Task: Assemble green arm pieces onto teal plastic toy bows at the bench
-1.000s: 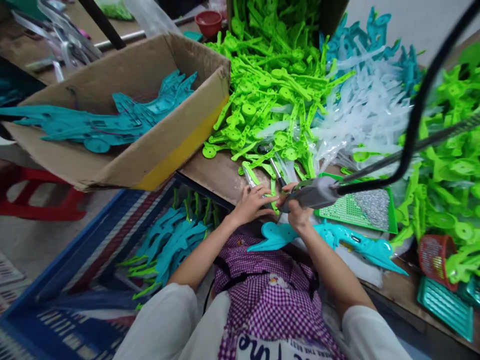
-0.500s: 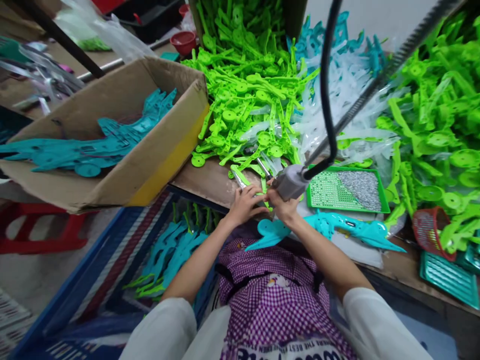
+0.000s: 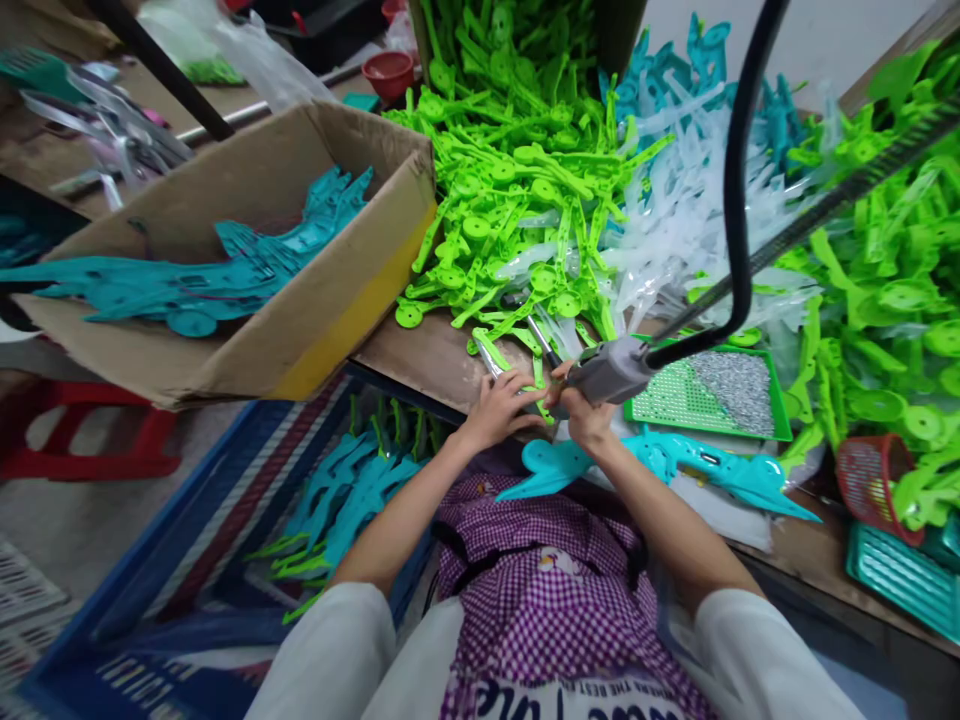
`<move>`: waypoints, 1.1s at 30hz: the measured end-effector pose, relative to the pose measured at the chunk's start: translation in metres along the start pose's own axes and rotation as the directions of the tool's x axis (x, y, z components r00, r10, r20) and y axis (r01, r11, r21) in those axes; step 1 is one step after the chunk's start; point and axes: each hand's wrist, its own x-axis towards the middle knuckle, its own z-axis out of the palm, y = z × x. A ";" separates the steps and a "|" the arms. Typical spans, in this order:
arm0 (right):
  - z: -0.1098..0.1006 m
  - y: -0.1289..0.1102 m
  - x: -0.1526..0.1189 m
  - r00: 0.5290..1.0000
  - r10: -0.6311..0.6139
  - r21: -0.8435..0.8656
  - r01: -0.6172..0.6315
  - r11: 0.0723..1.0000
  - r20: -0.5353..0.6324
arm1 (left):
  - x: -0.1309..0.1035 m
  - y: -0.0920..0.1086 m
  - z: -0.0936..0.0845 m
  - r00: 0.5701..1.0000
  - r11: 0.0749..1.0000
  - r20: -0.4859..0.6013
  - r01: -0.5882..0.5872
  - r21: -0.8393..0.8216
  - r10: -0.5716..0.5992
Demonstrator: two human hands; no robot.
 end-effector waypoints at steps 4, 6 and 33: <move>-0.007 -0.023 0.004 0.981 -0.112 0.064 0.123 0.990 -0.157 | 0.000 0.000 -0.001 1.000 1.000 -0.001 0.012 0.000 -0.012; -0.009 -0.041 0.010 0.947 -0.195 0.020 0.206 0.978 -0.256 | 0.000 0.001 -0.003 1.000 1.000 0.001 0.015 -0.005 -0.015; 0.025 -0.014 0.025 0.995 -0.073 0.114 0.080 0.990 -0.066 | -0.037 -0.017 -0.028 0.982 0.978 -0.031 0.181 -0.101 -0.185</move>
